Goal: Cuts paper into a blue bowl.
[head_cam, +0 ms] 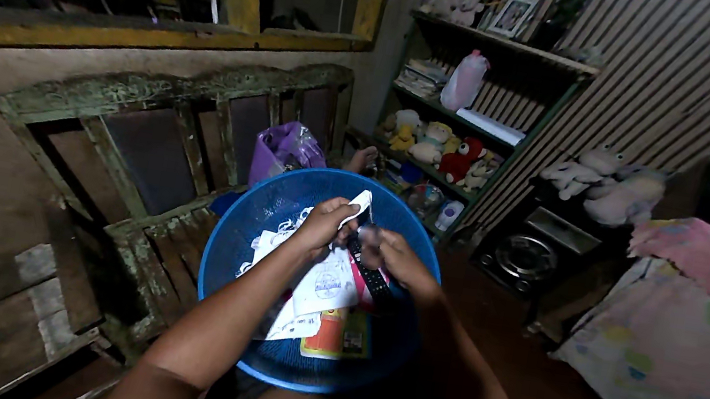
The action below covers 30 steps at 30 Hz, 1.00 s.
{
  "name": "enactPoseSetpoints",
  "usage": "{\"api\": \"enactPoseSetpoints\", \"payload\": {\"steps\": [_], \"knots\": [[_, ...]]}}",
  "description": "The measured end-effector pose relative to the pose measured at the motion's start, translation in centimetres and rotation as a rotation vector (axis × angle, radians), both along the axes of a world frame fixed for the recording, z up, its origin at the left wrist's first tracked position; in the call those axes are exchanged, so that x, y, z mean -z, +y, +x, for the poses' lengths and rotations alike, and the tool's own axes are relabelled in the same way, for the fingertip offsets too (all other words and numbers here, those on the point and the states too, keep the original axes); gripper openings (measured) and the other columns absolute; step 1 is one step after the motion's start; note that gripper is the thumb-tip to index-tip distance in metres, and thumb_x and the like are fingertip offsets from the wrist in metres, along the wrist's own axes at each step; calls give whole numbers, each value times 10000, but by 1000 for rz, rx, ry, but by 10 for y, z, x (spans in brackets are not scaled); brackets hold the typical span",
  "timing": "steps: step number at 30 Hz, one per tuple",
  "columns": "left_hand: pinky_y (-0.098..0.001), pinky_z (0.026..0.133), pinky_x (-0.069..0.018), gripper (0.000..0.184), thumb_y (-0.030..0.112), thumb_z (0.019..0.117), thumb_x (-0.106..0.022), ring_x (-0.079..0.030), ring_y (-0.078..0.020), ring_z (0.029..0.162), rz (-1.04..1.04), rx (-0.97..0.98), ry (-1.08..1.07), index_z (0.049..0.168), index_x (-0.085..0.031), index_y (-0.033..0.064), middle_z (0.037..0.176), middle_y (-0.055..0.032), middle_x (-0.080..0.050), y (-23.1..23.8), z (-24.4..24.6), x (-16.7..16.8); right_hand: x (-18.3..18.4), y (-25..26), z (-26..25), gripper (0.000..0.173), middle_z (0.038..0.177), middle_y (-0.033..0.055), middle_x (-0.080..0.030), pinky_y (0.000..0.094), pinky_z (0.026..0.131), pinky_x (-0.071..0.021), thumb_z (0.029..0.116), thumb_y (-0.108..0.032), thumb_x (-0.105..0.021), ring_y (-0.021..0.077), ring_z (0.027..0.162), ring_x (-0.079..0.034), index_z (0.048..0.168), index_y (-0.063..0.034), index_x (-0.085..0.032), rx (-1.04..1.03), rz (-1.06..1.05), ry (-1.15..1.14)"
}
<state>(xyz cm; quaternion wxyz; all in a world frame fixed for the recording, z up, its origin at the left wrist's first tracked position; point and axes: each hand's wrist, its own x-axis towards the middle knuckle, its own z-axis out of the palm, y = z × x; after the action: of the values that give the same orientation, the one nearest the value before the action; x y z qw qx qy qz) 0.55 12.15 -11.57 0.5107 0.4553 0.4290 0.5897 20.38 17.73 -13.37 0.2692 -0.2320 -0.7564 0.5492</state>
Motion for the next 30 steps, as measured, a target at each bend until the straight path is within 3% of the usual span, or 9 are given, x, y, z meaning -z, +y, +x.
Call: {"api": "enactPoseSetpoints", "payload": {"steps": [8, 22, 30], "knots": [[-247, 518, -470, 240, 257, 1074, -556, -543, -115, 545, 52, -32, 96, 1114, -600, 25, 785, -89, -668, 0, 3, 2, 1, 0, 2, 452, 861, 57, -661, 297, 639, -557, 1082, -437, -481, 143, 698, -634, 1032, -26, -662, 50, -16, -36], [-231, 508, -448, 194, 231, 1062, -568, -510, -93, 525, 71, 74, 181, 1034, -603, 42, 692, -41, -601, 3, -19, -1, -1, 0, 1, 433, 834, 49, -648, 297, 655, -563, 1082, -415, -493, 136, 698, -633, 981, -26, -656, 37, -27, -24], [-224, 512, -449, 180, 229, 1044, -588, -509, -78, 527, 58, 171, 293, 1028, -623, 54, 671, -21, -579, -2, -37, -10, 0, -1, 1, 389, 838, 34, -644, 285, 676, -566, 1079, -382, -513, 119, 714, -634, 1025, -24, -657, 7, -49, -3]]}}
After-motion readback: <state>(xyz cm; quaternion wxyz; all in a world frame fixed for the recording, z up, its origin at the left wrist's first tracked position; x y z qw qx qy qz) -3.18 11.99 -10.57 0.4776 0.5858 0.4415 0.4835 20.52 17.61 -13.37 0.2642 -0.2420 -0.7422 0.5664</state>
